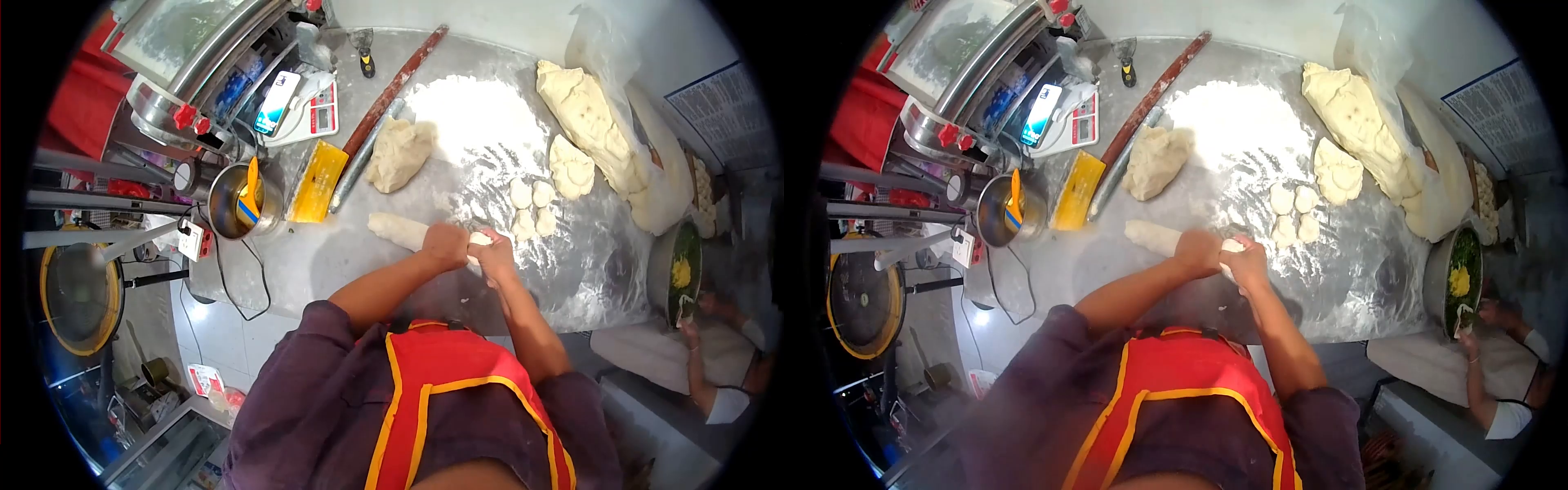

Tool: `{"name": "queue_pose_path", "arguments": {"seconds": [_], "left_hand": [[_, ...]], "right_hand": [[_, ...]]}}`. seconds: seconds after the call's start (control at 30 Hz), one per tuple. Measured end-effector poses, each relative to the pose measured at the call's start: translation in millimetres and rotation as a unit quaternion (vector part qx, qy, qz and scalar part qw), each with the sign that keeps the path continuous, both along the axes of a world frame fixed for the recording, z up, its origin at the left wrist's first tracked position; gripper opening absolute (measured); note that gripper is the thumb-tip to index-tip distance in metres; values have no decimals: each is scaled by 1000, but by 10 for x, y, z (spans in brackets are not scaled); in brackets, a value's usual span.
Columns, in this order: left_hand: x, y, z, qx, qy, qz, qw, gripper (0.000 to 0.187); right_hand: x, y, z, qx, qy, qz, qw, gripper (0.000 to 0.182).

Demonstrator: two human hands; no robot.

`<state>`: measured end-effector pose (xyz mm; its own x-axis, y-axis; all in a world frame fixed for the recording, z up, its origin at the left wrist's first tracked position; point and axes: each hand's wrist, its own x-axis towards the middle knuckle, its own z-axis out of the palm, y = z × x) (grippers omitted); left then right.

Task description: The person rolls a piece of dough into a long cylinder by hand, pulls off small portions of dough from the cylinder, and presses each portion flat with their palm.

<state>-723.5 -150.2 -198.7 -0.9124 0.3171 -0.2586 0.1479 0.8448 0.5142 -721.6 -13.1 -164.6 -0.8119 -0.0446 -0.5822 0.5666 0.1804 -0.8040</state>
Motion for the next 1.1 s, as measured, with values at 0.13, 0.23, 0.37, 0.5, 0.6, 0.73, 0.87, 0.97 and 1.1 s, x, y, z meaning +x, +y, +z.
{"name": "queue_pose_path", "arguments": {"seconds": [0.13,0.23,0.37,0.5,0.6,0.73,0.87,0.97,1.1], "left_hand": [[-110,-9,82,-15,-28,-2,999,38],[-229,-82,-74,23,-25,99,995,45],[-166,-188,188,40,11,56,998,51],[61,-363,160,-12,103,44,994,64],[103,-449,88,-27,105,29,994,61],[35,-505,-51,99,95,25,990,53],[-37,-523,37,144,61,4,988,50],[-15,-471,43,147,59,6,987,49],[39,-347,-59,80,99,17,992,41]], "right_hand": [[15,160,122,-82,-33,0,996,37],[-69,201,377,-198,-5,-57,979,33],[-775,223,184,-72,46,-20,996,41],[-1035,93,-256,292,266,104,913,35],[-1024,80,-184,417,298,227,828,42],[-639,108,-32,278,302,177,894,50],[-205,-80,74,-5,95,152,984,57],[-85,-136,-59,-59,33,106,992,48],[17,-237,5,34,70,85,993,36]]}}
